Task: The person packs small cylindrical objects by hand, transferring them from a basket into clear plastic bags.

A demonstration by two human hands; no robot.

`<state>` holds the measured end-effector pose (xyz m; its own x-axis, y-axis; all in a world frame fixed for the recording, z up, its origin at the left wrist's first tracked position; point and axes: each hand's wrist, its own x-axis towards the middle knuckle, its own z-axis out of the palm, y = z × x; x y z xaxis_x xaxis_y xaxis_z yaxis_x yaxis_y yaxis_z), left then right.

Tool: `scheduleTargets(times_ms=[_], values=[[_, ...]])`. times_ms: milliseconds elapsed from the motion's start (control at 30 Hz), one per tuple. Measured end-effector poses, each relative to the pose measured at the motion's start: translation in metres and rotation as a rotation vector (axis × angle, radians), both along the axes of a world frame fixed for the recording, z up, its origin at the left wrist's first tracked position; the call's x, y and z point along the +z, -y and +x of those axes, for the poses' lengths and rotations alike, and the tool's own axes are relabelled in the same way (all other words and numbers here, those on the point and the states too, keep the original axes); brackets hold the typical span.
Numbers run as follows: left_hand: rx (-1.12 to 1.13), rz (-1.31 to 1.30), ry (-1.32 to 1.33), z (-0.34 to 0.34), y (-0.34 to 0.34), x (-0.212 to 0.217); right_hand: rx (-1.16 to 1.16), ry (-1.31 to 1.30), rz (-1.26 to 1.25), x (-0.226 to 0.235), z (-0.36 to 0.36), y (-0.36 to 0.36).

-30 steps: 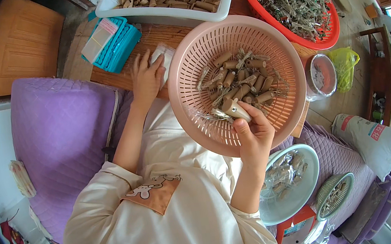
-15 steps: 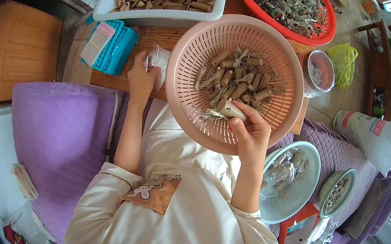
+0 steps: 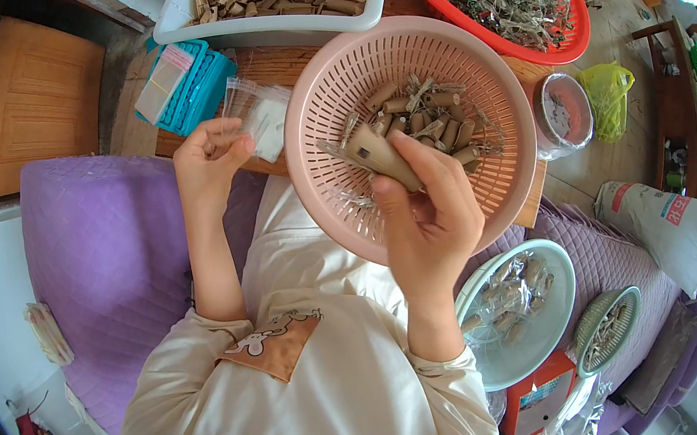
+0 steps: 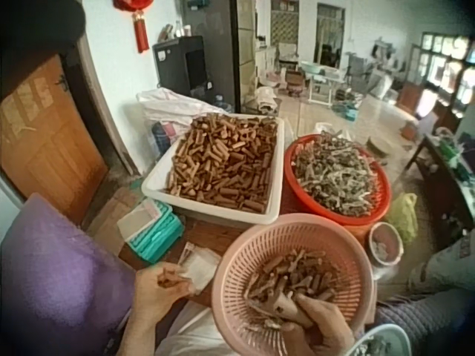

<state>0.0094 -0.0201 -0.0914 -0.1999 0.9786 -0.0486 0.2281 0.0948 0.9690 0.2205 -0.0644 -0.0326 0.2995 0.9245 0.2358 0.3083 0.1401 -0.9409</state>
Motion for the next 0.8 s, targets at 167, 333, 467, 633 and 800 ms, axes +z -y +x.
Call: scheduleTargets(times_ms=[167,333,467,633,800], values=[[-0.196,0.047,0.260,0.020,0.022,0.017,-0.006,0.103,0.186,0.005,-0.016,-0.007],[-0.256,0.040,0.302,0.031,0.035,0.022,-0.039,0.181,0.165,0.010,-0.016,-0.005],[-0.299,0.062,0.263,0.035,0.037,0.025,-0.045,0.184,0.196,0.010,-0.014,-0.002],[-0.311,-0.003,0.269,0.036,0.036,0.025,0.053,0.150,0.115,0.013,-0.010,0.003],[-0.374,0.005,0.334,0.040,0.036,0.018,0.174,0.118,-0.001,0.012,-0.005,0.001]])
